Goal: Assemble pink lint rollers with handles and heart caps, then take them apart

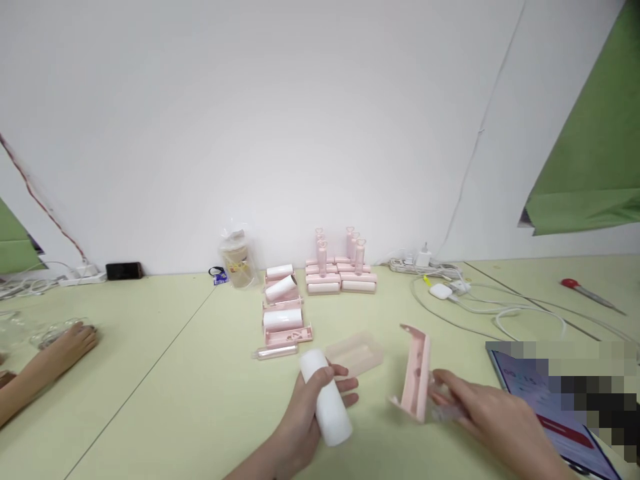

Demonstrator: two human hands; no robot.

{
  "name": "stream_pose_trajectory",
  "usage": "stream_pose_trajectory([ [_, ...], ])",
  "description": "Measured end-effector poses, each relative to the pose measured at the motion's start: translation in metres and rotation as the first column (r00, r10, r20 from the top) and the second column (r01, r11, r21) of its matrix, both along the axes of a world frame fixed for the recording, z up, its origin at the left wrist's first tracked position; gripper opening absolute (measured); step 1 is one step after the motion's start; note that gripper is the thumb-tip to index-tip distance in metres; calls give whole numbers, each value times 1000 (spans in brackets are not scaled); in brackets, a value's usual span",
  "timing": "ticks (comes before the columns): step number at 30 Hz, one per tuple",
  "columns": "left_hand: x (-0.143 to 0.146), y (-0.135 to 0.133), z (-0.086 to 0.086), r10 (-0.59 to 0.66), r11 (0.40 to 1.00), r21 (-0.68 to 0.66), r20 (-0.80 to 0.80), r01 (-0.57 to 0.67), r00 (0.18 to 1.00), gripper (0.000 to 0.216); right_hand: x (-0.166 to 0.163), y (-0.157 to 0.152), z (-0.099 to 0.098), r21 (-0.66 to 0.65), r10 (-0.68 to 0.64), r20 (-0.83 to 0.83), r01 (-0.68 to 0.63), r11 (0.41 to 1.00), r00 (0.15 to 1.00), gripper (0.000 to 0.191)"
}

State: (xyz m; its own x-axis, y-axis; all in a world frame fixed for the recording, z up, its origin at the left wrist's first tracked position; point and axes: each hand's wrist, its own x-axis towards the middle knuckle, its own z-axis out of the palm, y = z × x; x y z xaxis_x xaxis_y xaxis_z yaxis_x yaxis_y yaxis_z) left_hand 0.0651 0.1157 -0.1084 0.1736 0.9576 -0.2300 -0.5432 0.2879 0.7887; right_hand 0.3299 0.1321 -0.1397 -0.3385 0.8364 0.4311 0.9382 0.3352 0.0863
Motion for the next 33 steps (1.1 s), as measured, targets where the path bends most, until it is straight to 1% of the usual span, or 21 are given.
stream_pose_trajectory([
  [1, 0, 4, 2, -6, 1000, 18, -67, 7, 998, 26, 6, 4, 1, -95, -90, 3, 90, 991, 996, 15],
  [2, 1, 9, 4, -19, 999, 41, -147, 25, 989, 28, 11, 9, 2, -185, -153, 10, 153, 971, 988, 17],
  [3, 2, 15, 5, -28, 995, 85, -252, 51, 967, 30, 14, 13, 4, -259, -190, 10, 186, 948, 982, 19],
  [5, 4, 27, 8, -27, 973, 188, -475, 132, 879, 33, 15, 20, 8, -367, -182, -12, 165, 915, 983, 21],
  [6, 5, 33, 10, -18, 957, 228, -566, 178, 824, 34, 15, 22, 10, -393, -158, -39, 131, 910, 987, 20],
  [8, 4, 44, 16, 11, 930, 273, -690, 247, 723, 32, 12, 26, 16, -402, -122, -105, 70, 913, 987, 24],
  [9, 3, 48, 20, 58, 910, 299, -776, 286, 628, 30, 9, 27, 20, -387, -114, -145, 50, 921, 983, 28],
  [10, 2, 52, 24, 126, 885, 321, -864, 338, 488, 27, 6, 28, 26, -365, -112, -194, 34, 931, 975, 30],
  [11, 2, 54, 27, 215, 854, 330, -928, 401, 305, 25, 0, 29, 32, -345, -111, -256, 16, 939, 960, 30],
  [12, 3, 56, 31, 304, 825, 323, -945, 463, 118, 23, -7, 30, 40, -334, -106, -331, -12, 942, 938, 29],
  [13, 5, 58, 33, 374, 802, 305, -927, 514, -34, 23, -16, 32, 47, -333, -90, -419, -60, 941, 904, 28],
  [14, 7, 59, 35, 415, 785, 285, -901, 549, -126, 24, -27, 34, 55, -353, -75, -510, -128, 927, 857, 29],
  [15, 9, 61, 35, 428, 776, 278, -891, 566, -150, 26, -39, 36, 61, -374, -57, -587, -207, 904, 807, 31],
  [17, 13, 63, 35, 455, 758, 278, -874, 590, -172, 26, -61, 43, 69, -398, -32, -692, -344, 850, 721, 35],
  [18, 14, 64, 34, 471, 749, 277, -862, 602, -189, 27, -70, 47, 70, -396, -20, -729, -397, 828, 685, 34],
  [20, 12, 66, 33, 498, 734, 275, -840, 621, -217, 28, -83, 55, 69, -389, -9, -768, -456, 800, 640, 31],
  [23, 7, 68, 31, 525, 717, 272, -816, 642, -241, 29, -90, 62, 63, -387, -14, -786, -474, 791, 618, 25],
  [28, 4, 67, 28, 550, 701, 269, -794, 661, -260, 31, -90, 63, 57, -376, -23, -813, -494, 784, 582, 24],
  [33, 7, 68, 26, 560, 698, 266, -781, 665, -276, 31, -89, 62, 56, -389, -46, -812, -482, 785, 581, 26],
])
